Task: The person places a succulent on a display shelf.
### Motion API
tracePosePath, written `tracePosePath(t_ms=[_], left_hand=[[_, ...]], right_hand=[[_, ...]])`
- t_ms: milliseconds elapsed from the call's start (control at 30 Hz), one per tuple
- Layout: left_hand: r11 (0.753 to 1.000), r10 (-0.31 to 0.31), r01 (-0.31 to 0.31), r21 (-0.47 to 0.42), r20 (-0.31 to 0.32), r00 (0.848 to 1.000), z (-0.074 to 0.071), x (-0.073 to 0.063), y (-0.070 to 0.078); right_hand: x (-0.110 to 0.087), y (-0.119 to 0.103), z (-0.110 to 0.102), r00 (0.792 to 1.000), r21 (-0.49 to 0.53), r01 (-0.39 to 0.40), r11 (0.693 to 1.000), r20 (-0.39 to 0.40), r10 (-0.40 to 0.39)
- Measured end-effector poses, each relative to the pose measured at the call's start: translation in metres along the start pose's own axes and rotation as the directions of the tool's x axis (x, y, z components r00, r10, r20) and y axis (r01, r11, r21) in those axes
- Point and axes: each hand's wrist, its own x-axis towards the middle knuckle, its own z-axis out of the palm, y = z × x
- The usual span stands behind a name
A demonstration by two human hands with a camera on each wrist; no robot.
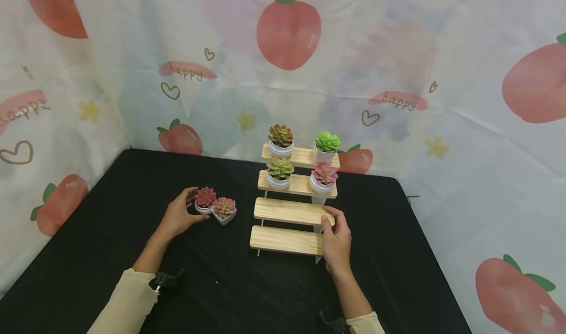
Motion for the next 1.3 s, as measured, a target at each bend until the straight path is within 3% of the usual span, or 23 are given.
tracePosePath(t_ms=[100,367,800,1067,1300], left_hand=[[1.0,0.001,-0.001,-0.02,-0.012,1.0,0.003,0.002,-0.001],[0.999,0.048,-0.047,0.021,-0.056,0.997,0.008,0.004,-0.002],[0.997,0.063,-0.056,0.059,-0.123,0.99,0.002,0.001,0.001],[0.996,0.056,-0.045,0.076,-0.163,0.985,-0.009,-0.002,0.013],[0.995,0.083,-0.071,0.069,-0.19,0.978,-0.017,-0.005,0.034]], right_hand=[[0.0,0.0,0.001,1.0,0.002,0.014,1.0,-0.001,-0.014],[0.008,0.035,0.003,1.0,0.011,0.005,1.0,-0.014,-0.005],[0.011,0.038,0.003,1.0,0.029,0.026,0.999,-0.011,-0.026],[0.011,0.039,0.001,1.0,0.022,0.014,1.0,-0.008,-0.014],[0.011,0.042,-0.001,1.0,0.024,0.007,1.0,-0.013,-0.007]])
